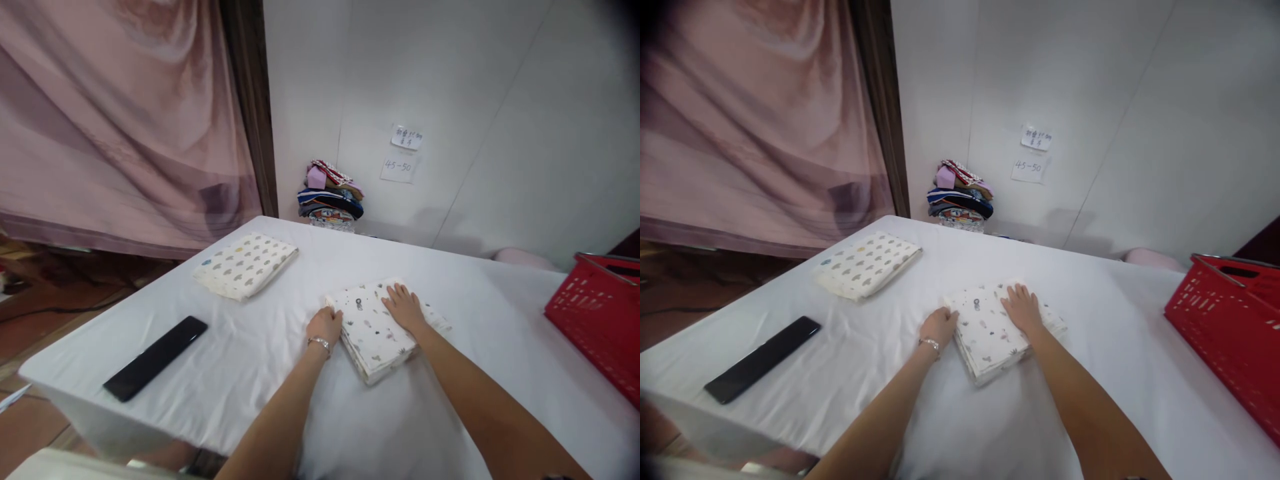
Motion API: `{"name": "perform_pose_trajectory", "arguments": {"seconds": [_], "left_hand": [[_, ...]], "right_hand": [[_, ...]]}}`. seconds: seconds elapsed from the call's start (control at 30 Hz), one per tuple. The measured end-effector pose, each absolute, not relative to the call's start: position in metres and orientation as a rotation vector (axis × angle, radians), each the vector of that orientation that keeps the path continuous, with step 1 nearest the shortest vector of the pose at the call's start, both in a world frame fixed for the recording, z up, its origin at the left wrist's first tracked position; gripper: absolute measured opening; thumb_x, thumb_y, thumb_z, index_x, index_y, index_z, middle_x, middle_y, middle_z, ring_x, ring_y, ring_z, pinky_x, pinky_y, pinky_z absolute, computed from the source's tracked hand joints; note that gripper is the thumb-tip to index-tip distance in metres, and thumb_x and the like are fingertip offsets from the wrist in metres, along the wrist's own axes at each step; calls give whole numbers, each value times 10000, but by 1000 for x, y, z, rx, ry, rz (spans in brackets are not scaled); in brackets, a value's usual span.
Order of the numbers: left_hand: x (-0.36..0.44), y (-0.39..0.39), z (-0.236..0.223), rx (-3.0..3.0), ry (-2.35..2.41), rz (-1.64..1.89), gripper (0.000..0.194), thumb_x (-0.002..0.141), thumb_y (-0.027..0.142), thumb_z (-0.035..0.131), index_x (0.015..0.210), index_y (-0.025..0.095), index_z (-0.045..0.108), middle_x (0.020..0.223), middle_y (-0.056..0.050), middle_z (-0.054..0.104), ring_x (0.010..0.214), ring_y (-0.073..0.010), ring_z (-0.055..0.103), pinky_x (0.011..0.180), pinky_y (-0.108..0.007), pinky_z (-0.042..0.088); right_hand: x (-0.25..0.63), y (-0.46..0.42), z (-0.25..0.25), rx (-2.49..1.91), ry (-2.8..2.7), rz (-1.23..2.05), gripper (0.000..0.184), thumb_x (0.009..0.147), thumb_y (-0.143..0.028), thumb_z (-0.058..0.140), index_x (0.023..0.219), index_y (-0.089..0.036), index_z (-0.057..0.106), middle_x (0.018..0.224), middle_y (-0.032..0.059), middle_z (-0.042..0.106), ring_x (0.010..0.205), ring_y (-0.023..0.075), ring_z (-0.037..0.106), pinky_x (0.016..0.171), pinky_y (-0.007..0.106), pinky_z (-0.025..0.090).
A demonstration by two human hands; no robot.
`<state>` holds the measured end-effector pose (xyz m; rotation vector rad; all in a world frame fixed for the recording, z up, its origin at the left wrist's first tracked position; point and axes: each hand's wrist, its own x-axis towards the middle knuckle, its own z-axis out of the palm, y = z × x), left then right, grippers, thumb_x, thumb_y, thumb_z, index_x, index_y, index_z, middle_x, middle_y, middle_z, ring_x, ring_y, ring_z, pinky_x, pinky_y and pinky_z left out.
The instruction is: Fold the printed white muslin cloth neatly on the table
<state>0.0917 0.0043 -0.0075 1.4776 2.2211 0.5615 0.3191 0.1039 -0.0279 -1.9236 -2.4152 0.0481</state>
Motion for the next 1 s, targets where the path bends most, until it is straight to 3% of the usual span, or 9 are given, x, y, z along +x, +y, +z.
{"name": "perform_pose_trajectory", "arguments": {"seconds": [0.2,0.3,0.4,0.47,0.63,0.8,1.0], "left_hand": [[90,3,-6,1509,2262,534,312,810,456,399,736,202,564,843,-63,640,802,-205,594,655,-295,418],[101,4,4,1789,2284,680,285,806,421,430,863,187,583,992,-94,613,956,-227,554,796,-329,414],[117,9,11,2251,2077,817,380,824,416,418,1108,193,538,1285,-99,474,1232,-250,356,1031,-399,238],[124,15,9,2347,2023,726,479,827,456,395,1220,195,479,1399,-79,348,1318,-256,211,1086,-433,99],[116,29,-17,2148,2129,349,653,817,549,303,1336,158,368,1453,-72,234,1347,-263,124,1091,-447,42],[113,31,-25,2168,2169,267,682,815,559,261,1363,157,326,1465,-58,186,1353,-254,89,1090,-446,16],[117,30,-19,2181,2178,201,676,816,549,263,1363,157,327,1463,-58,183,1352,-259,93,1086,-456,26]], "right_hand": [[316,103,-22,-1915,-2426,64,558,886,-505,208,1368,-232,279,1471,69,171,1341,227,91,1042,453,97],[314,103,-20,-1931,-2419,94,564,888,-505,194,1380,-235,253,1477,64,150,1345,222,71,1044,451,80],[314,102,-19,-1939,-2420,115,570,888,-503,201,1390,-235,228,1483,57,122,1348,216,48,1050,445,60],[314,101,-17,-1943,-2424,150,578,888,-504,197,1395,-229,214,1487,55,102,1350,216,33,1052,446,50],[313,106,-4,-1943,-2456,323,591,870,-512,235,1395,-240,213,1486,53,107,1349,234,52,1048,468,72],[300,122,7,-1787,-2441,196,660,869,-546,186,1419,-191,101,1492,51,28,1353,209,-33,1059,448,-13],[296,133,-7,-1810,-2502,306,691,858,-570,216,1412,-161,156,1484,68,98,1355,202,-4,1061,440,4]]}}
